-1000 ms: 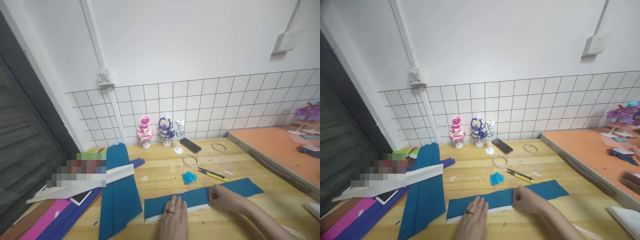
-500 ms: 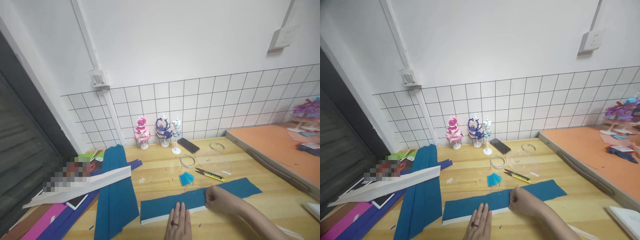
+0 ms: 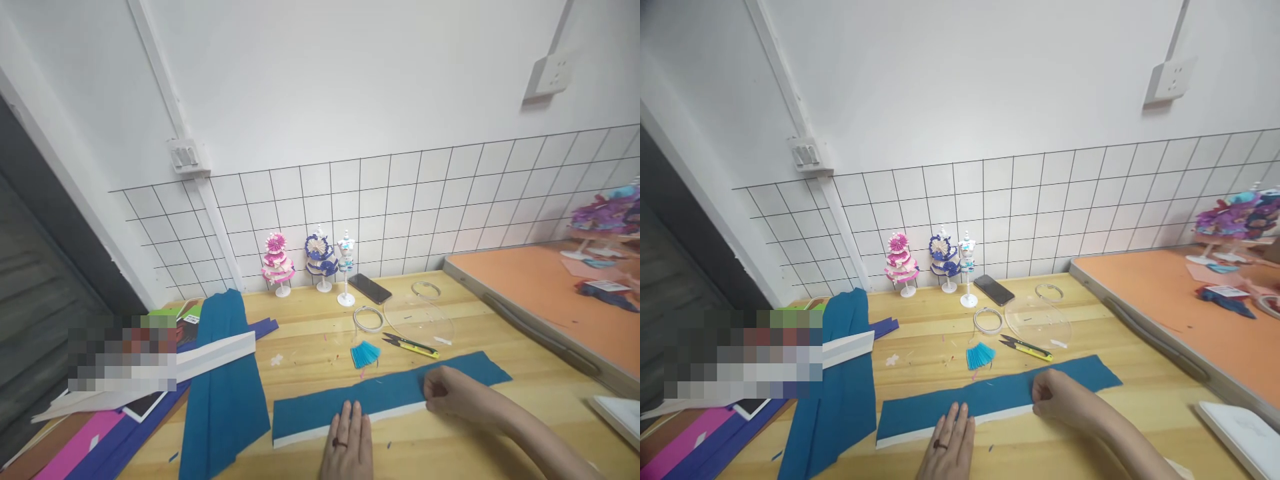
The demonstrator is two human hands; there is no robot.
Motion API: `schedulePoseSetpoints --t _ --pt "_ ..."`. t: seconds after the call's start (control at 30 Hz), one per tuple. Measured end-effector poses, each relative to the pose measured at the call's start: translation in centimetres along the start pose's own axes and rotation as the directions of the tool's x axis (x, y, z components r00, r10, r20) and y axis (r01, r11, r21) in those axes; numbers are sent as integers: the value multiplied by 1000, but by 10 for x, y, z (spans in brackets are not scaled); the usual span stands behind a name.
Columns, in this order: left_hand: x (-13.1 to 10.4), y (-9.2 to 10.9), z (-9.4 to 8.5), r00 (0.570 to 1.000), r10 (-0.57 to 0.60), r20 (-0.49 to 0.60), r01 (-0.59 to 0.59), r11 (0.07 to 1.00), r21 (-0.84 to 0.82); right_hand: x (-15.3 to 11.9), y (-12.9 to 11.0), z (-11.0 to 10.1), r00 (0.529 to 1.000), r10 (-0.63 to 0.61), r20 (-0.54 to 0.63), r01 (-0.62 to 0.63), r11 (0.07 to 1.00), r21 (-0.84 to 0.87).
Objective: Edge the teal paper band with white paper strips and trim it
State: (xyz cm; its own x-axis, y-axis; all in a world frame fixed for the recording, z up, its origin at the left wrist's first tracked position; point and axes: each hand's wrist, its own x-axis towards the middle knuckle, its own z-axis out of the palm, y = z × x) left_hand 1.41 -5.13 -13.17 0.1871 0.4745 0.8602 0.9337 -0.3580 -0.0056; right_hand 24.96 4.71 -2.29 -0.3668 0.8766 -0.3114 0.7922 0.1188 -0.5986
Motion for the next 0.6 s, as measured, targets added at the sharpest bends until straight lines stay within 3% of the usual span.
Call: schedulePoseSetpoints --t 0.13,0.23,0.33,0.4,0.5,0.6 --pt "0 -1 -3 995 18 94 -18 1000 3 -11 3 -8 991 -39 -125 29 997 -75" --pt "5 -1 -10 988 53 142 -59 998 34 -20 -18 10 928 -268 -259 224 956 -189" --pt "8 0 -14 991 62 116 -71 995 69 -29 -47 44 797 -569 -202 512 814 -274" --pt "6 1 -13 986 70 149 -85 992 93 -32 -59 66 740 -651 -171 577 745 -335" --pt "-1 0 -11 960 75 268 -106 989 103 -31 -61 85 714 -685 -146 573 691 -440" --pt "-4 -1 -11 918 69 390 -100 993 59 -28 -55 88 691 -711 -129 594 661 -460"
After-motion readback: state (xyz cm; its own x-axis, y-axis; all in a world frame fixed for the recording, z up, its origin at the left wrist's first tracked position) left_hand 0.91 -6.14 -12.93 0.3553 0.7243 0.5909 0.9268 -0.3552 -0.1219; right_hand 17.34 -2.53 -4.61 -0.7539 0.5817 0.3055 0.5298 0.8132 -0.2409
